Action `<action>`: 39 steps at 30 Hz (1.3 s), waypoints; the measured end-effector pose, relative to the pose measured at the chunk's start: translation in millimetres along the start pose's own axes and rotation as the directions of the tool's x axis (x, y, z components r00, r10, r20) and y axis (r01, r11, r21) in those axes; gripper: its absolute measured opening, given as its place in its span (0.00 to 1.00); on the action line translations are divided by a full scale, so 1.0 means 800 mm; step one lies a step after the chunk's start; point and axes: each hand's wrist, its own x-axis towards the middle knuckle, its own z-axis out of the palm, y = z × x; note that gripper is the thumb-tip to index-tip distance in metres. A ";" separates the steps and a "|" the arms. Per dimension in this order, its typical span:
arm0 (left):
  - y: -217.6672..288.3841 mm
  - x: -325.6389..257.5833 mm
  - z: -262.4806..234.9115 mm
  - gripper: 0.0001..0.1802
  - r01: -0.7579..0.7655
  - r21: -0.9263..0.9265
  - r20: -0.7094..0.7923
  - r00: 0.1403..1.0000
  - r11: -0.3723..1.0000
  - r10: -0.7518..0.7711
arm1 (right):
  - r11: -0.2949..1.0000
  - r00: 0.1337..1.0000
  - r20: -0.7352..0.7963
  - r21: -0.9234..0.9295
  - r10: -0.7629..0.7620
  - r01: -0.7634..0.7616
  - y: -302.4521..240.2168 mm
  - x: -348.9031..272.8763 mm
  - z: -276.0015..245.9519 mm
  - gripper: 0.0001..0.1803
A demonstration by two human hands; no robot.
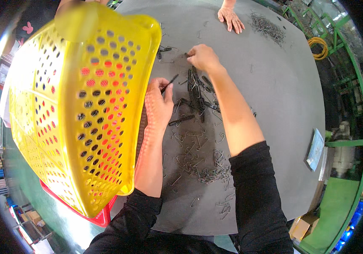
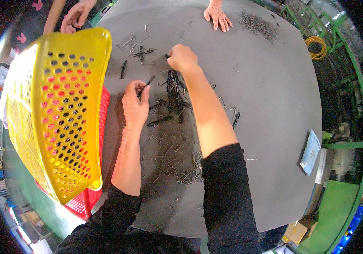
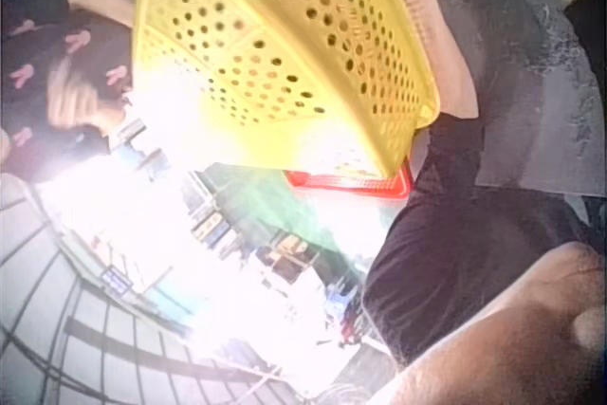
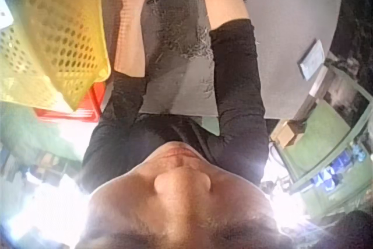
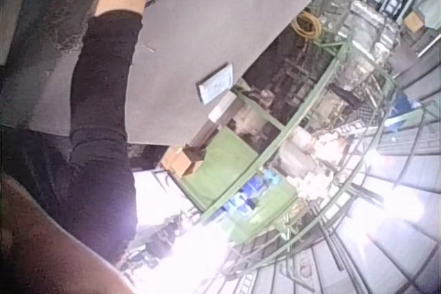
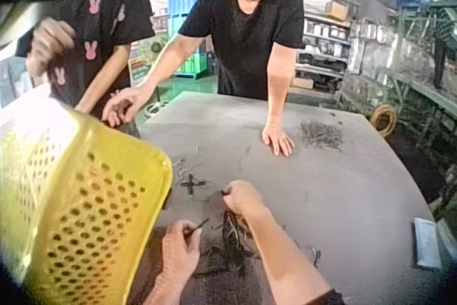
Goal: The person sorts small metal fasteners on a table, separating dark and silver pieces by hand. They place the dark fasteners into a red basket and the silver fasteners into a yellow basket, working alongside another person.
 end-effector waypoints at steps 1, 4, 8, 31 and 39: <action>0.002 0.002 -0.003 0.07 0.097 -0.159 0.015 0.995 0.982 -0.096 | 0.989 0.999 -0.039 0.144 -0.027 0.033 0.005 -0.009 -0.009 0.12; 0.012 0.006 -0.008 0.08 0.371 -0.577 0.194 0.928 0.728 -0.318 | 0.601 0.991 0.046 0.791 0.128 -0.114 0.056 -0.024 -0.036 0.10; 0.015 0.010 -0.022 0.17 0.435 -0.622 0.319 0.900 0.651 -0.296 | 0.670 0.928 0.195 0.647 0.316 -0.364 0.094 -0.024 -0.027 0.19; 0.008 -0.002 -0.033 0.14 0.492 -0.337 0.488 0.820 0.802 -0.298 | 0.459 0.968 0.175 0.856 0.180 -0.240 0.096 -0.152 -0.066 0.08; 0.035 -0.010 -0.022 0.15 0.001 0.086 0.352 0.935 0.996 -0.031 | 0.235 0.982 0.185 0.954 0.025 -0.186 0.099 -0.171 -0.073 0.08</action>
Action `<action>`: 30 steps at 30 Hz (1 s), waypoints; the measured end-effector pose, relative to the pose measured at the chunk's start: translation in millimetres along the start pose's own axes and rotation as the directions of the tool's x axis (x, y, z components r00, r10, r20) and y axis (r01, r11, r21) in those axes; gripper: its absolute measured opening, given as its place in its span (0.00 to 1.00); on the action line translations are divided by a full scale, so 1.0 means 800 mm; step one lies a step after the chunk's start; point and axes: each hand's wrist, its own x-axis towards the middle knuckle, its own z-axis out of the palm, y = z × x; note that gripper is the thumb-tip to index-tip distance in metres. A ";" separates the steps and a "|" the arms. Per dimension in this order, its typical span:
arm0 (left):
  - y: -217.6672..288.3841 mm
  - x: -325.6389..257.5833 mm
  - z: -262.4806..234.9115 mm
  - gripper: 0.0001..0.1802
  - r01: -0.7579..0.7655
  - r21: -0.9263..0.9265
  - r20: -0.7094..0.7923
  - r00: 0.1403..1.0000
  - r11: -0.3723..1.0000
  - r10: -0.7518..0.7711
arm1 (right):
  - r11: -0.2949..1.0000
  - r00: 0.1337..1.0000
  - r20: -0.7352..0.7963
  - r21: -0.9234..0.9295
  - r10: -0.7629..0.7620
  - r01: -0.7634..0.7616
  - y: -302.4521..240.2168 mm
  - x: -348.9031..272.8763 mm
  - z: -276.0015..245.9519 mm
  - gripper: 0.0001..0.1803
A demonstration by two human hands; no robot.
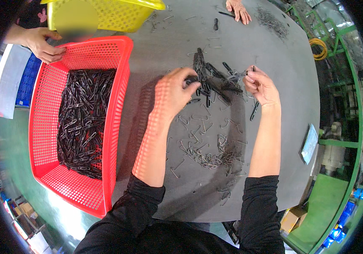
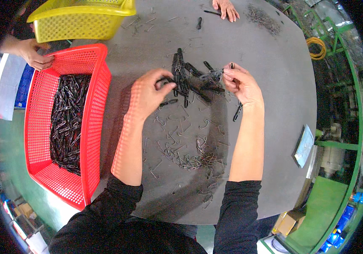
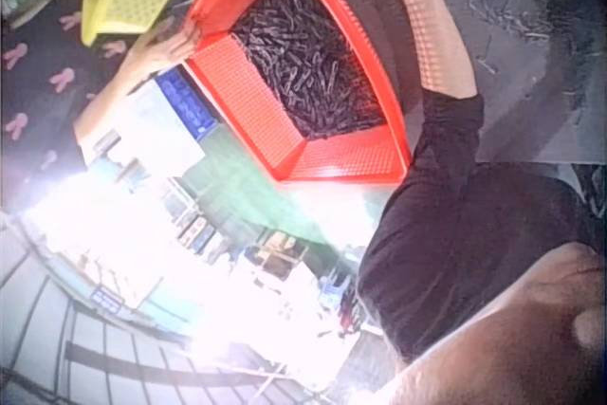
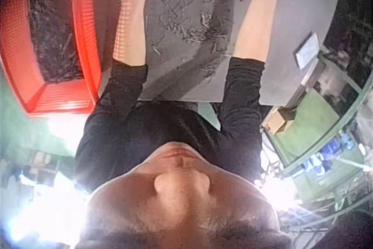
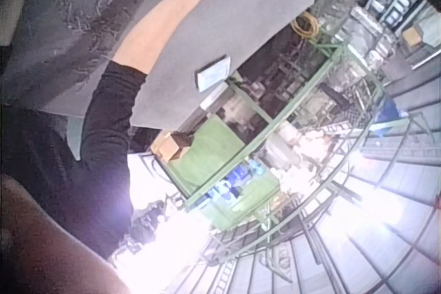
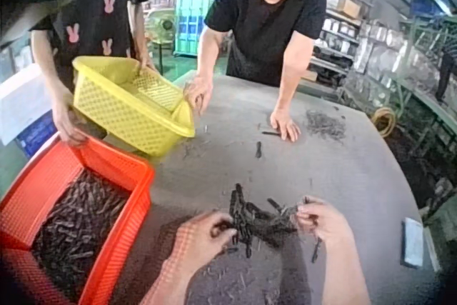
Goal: The person sorts small metal fasteners on a table, separating dark and silver pieces by hand. They place the dark fasteners into a red basket and the silver fasteners into a yellow basket, working alongside another person.
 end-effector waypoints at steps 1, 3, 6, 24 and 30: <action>-0.003 -0.002 0.005 0.14 -0.029 0.053 0.049 0.998 0.998 0.027 | 0.993 0.998 -0.046 -0.109 0.033 -0.038 0.002 0.003 0.001 0.08; -0.008 -0.005 0.012 0.14 -0.078 0.115 0.099 0.993 0.990 0.067 | 0.941 0.985 -0.155 -0.314 0.081 -0.127 0.006 0.005 0.003 0.08; -0.009 -0.006 0.009 0.13 -0.055 0.211 0.148 0.989 0.976 0.024 | 0.992 0.998 -0.055 -0.123 0.016 -0.023 -0.002 -0.005 0.007 0.08; -0.007 0.004 -0.007 0.08 0.374 -0.796 0.331 0.927 0.475 -0.175 | 0.981 0.989 -0.145 -0.182 0.036 -0.062 -0.010 -0.053 -0.030 0.06; 0.020 0.036 0.051 0.11 -0.066 0.044 0.031 0.997 0.997 0.065 | 0.947 0.944 -0.325 -0.282 0.059 -0.156 -0.010 -0.096 -0.052 0.09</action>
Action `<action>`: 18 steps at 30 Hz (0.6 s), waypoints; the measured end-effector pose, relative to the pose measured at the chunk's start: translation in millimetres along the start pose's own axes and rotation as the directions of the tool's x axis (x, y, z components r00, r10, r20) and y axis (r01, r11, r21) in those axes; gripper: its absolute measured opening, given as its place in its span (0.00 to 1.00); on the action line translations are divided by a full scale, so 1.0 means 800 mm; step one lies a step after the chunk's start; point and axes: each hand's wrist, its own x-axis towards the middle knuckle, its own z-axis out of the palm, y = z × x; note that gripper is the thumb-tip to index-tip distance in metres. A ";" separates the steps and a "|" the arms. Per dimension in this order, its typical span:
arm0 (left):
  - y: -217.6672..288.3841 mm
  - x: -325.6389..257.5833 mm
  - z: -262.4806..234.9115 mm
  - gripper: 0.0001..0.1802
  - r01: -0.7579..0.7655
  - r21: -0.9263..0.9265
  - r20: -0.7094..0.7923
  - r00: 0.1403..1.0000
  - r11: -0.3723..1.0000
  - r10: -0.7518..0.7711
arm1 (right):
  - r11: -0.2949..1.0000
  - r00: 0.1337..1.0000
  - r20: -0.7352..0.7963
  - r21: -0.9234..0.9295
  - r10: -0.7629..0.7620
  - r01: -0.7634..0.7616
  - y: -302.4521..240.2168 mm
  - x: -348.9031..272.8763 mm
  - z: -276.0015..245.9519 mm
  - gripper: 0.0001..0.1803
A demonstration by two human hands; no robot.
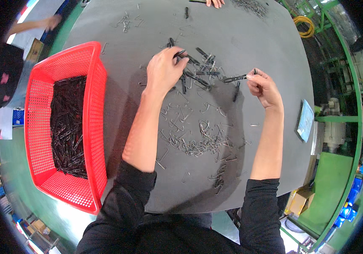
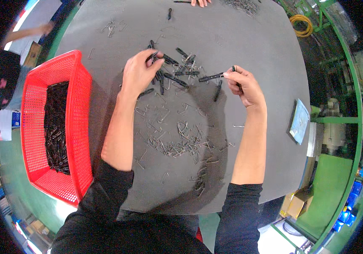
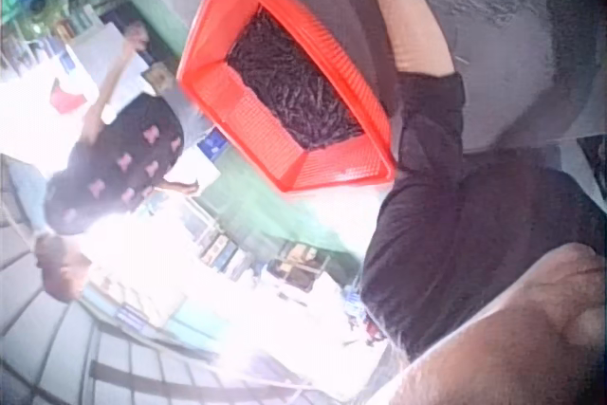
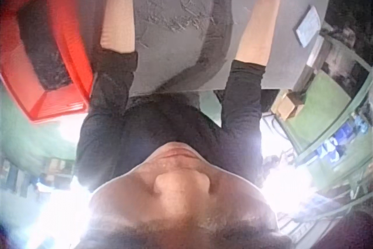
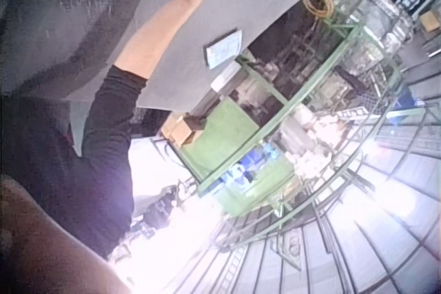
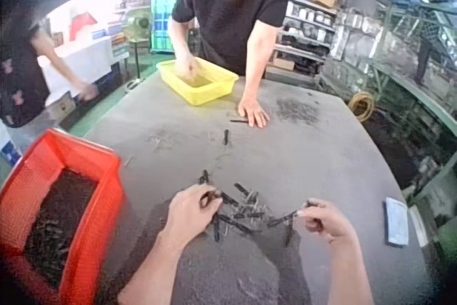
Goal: The person sorts small metal fasteners on a table, separating dark and silver pieces by hand. They place the dark fasteners into a red basket and the silver fasteners into a yellow basket, working alongside another person.
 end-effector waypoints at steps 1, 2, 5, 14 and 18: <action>0.002 0.012 0.010 0.12 -0.065 0.113 0.000 0.998 0.991 0.066 | 0.999 1.000 0.012 0.054 -0.005 0.005 0.001 -0.007 -0.003 0.09; 0.003 0.025 0.021 0.14 -0.138 0.220 0.011 0.990 0.966 0.139 | 1.000 1.000 -0.012 0.022 0.002 -0.002 0.006 -0.012 -0.008 0.09; 0.016 0.055 0.018 0.09 -0.135 0.387 0.313 0.950 0.912 0.008 | 0.994 0.996 -0.090 -0.107 0.008 -0.017 0.016 -0.022 -0.020 0.08; 0.011 0.048 -0.013 0.14 0.337 -0.363 0.435 0.886 0.869 -0.162 | 0.993 0.996 -0.087 0.114 -0.005 0.015 0.041 -0.050 -0.041 0.08; 0.029 0.020 -0.011 0.09 0.539 -0.717 0.561 0.822 0.442 -0.092 | 0.989 0.998 -0.066 0.147 0.018 -0.008 0.043 -0.058 -0.040 0.08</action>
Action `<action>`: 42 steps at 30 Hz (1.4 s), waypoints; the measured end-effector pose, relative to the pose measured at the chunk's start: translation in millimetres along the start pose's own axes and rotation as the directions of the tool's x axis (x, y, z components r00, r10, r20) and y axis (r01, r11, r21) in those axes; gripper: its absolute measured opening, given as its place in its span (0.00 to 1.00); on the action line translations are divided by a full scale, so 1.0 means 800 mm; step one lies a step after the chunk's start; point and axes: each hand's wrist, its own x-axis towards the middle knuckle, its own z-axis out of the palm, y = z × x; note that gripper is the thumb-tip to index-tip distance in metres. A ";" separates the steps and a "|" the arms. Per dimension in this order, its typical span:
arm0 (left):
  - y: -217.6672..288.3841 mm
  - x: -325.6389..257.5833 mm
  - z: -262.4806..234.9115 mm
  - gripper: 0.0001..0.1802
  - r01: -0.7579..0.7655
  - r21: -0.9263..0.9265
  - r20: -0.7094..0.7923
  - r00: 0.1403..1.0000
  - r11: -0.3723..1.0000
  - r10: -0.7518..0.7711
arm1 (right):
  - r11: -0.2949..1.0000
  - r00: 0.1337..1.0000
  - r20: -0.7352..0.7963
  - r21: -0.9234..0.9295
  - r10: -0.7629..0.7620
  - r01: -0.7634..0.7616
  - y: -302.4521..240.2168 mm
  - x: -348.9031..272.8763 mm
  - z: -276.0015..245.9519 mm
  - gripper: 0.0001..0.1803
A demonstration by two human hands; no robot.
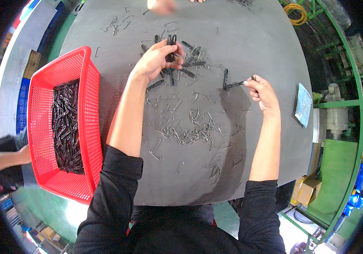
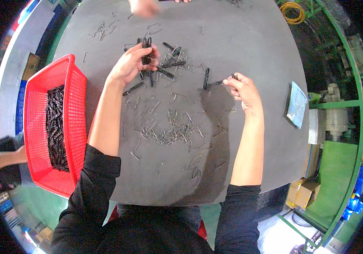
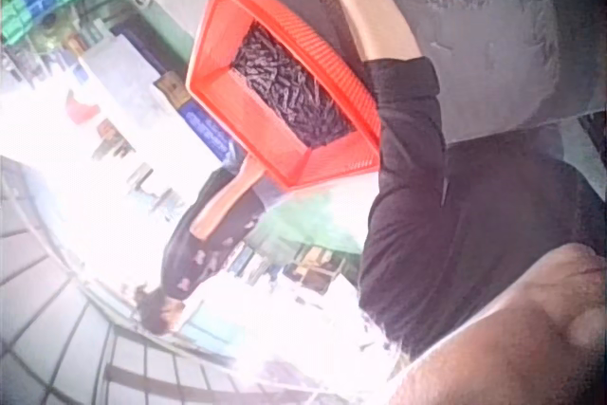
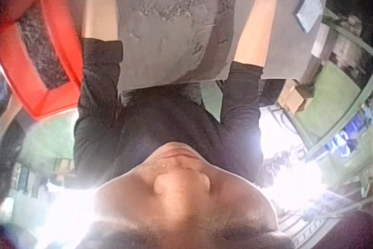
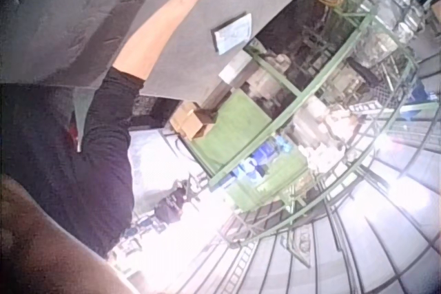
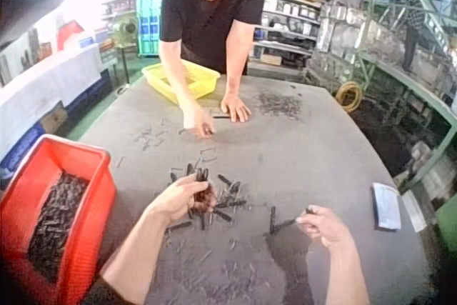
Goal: The person sorts small metal fasteners on a table, separating dark and silver pieces by hand. They place the dark fasteners into a red basket and the silver fasteners into a yellow basket, working alongside another person.
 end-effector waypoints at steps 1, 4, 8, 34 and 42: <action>-0.008 0.003 -0.003 0.11 0.006 0.109 0.030 0.999 0.994 -0.009 | 0.999 1.000 -0.011 -0.040 0.010 -0.010 0.004 0.002 0.000 0.08; -0.029 0.016 0.033 0.15 -0.136 0.864 -0.021 0.952 0.484 0.305 | 0.996 0.998 -0.066 -0.087 -0.005 0.000 -0.003 -0.010 0.001 0.08; -0.049 0.011 0.041 0.17 -0.151 0.981 0.108 0.946 0.122 0.306 | 0.999 0.999 0.024 0.026 -0.036 0.035 -0.005 -0.026 0.004 0.08; -0.038 -0.109 0.025 0.09 0.063 -0.318 0.129 0.991 0.946 -0.022 | 0.448 0.940 -0.219 -0.890 -0.262 -0.082 0.022 0.034 0.109 0.23; -0.031 -0.009 0.003 0.17 0.152 0.933 -0.273 0.890 0.326 0.366 | 0.917 0.972 0.228 0.397 -0.054 -0.042 0.025 0.030 0.113 0.10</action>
